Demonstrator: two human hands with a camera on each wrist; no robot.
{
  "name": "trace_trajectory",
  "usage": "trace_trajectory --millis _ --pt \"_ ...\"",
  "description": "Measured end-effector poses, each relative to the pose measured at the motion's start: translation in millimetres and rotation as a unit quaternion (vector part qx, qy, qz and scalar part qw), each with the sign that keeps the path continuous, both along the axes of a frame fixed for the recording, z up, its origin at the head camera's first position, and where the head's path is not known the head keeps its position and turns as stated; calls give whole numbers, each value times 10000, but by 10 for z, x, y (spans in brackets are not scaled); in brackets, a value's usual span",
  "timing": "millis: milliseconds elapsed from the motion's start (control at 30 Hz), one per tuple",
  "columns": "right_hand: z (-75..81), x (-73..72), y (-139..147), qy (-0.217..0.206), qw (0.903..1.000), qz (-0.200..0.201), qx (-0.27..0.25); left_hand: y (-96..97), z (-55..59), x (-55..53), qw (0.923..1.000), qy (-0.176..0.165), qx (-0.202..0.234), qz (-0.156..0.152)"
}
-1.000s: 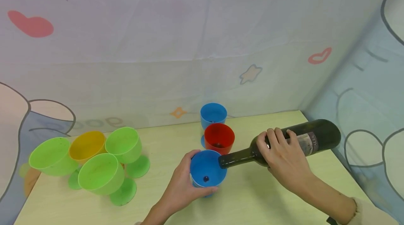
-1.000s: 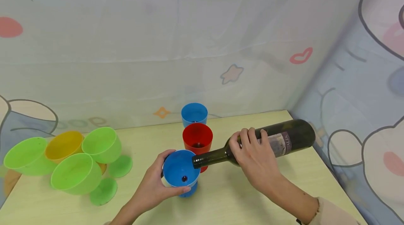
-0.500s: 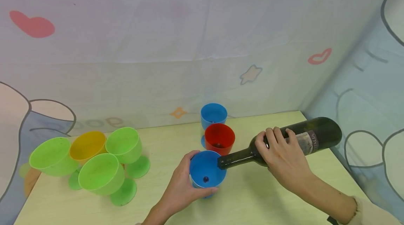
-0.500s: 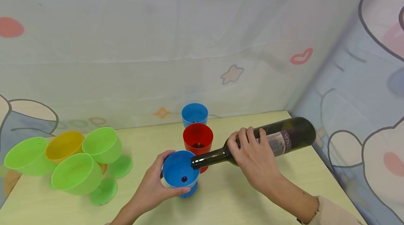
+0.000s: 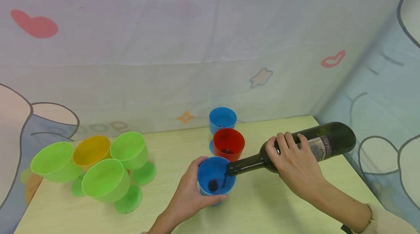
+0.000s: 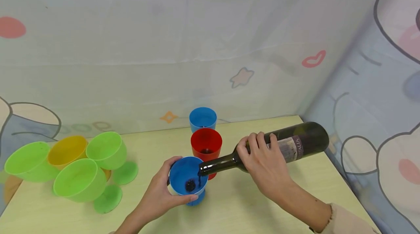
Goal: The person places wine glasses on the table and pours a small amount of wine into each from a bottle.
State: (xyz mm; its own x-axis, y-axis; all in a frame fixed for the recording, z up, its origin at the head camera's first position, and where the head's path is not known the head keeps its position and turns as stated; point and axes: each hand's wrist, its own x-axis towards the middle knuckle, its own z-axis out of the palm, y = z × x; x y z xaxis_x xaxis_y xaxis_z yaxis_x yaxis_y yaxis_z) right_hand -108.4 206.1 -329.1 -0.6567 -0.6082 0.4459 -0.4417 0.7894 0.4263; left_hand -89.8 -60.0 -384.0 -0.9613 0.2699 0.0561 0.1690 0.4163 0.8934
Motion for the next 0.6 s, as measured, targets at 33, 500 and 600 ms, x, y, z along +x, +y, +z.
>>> trace_trajectory --millis 33,500,600 --pt "-1 0 1 -11 10000 0 -4 1 0 0 10000 1 3 0" --pt "15 -6 -7 -18 10000 8 40 -7 1 0 10000 70 -45 0" --pt "20 -10 -9 -44 10000 -2 50 -10 3 -4 10000 73 -50 -3"
